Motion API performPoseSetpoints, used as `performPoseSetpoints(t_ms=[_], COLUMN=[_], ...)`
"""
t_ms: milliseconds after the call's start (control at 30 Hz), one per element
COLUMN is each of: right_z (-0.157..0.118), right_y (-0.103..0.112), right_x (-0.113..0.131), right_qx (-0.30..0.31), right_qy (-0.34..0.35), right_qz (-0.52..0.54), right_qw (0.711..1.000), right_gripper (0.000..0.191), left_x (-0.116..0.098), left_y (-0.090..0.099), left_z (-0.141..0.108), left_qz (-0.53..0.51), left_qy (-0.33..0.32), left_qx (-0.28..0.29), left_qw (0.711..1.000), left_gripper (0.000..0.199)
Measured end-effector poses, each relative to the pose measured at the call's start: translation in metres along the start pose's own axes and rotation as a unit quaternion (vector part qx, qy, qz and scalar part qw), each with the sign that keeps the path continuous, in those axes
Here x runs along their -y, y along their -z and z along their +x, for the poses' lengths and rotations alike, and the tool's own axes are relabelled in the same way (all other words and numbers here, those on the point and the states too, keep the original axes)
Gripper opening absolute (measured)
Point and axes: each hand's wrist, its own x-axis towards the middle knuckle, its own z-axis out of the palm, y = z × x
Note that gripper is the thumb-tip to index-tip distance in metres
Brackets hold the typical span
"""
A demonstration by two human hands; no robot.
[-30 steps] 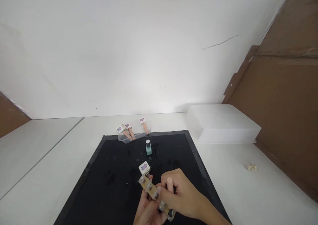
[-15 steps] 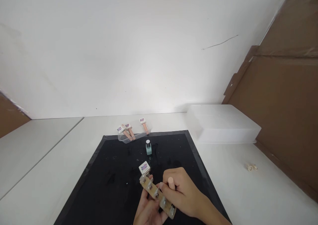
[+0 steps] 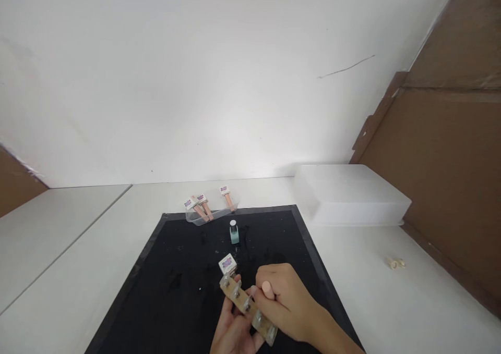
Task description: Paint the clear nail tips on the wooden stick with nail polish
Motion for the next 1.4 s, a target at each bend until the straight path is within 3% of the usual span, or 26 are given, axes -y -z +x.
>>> performPoseSetpoints(t_ms=[200, 367, 433, 600, 800, 1100, 1400], right_z=[-0.0024, -0.0039, -0.0033, -0.0021, -0.0037, -0.002, -0.0022], right_y=[0.0003, -0.0006, -0.0009, -0.0028, -0.0054, -0.005, -0.0042], right_x=[0.0011, 0.0028, 0.0042, 0.0061, 0.004, 0.0015, 0.0011], right_qx=[-0.015, -0.003, 0.007, 0.01, 0.038, 0.009, -0.022], right_qy=[-0.029, -0.127, -0.138, -0.081, -0.071, -0.044, -0.019], right_qz=[0.087, 0.245, 0.268, 0.24, 0.223, 0.141, 0.063], right_qw=[0.996, 0.961, 0.954, 0.967, 0.972, 0.989, 0.998], right_gripper=[0.035, 0.034, 0.033, 0.031, 0.029, 0.037, 0.037], left_x=[0.001, 0.0002, 0.0, 0.0001, -0.0001, -0.0023, -0.0025], left_y=[0.0036, 0.0047, 0.0035, 0.0, 0.0012, -0.0042, 0.0054], left_z=[0.001, 0.0009, 0.0005, 0.0, 0.0003, -0.002, 0.0015], left_qz=[-0.001, 0.017, 0.021, 0.025, 0.026, 0.034, 0.004], left_qy=[0.001, 0.0, -0.002, -0.009, -0.007, -0.004, 0.011], left_qx=[0.006, 0.004, 0.003, -0.009, 0.002, -0.014, 0.029], left_qw=[1.0, 1.0, 1.0, 1.0, 1.0, 0.999, 0.999], left_gripper=[0.093, 0.094, 0.094, 0.096, 0.093, 0.093, 0.092])
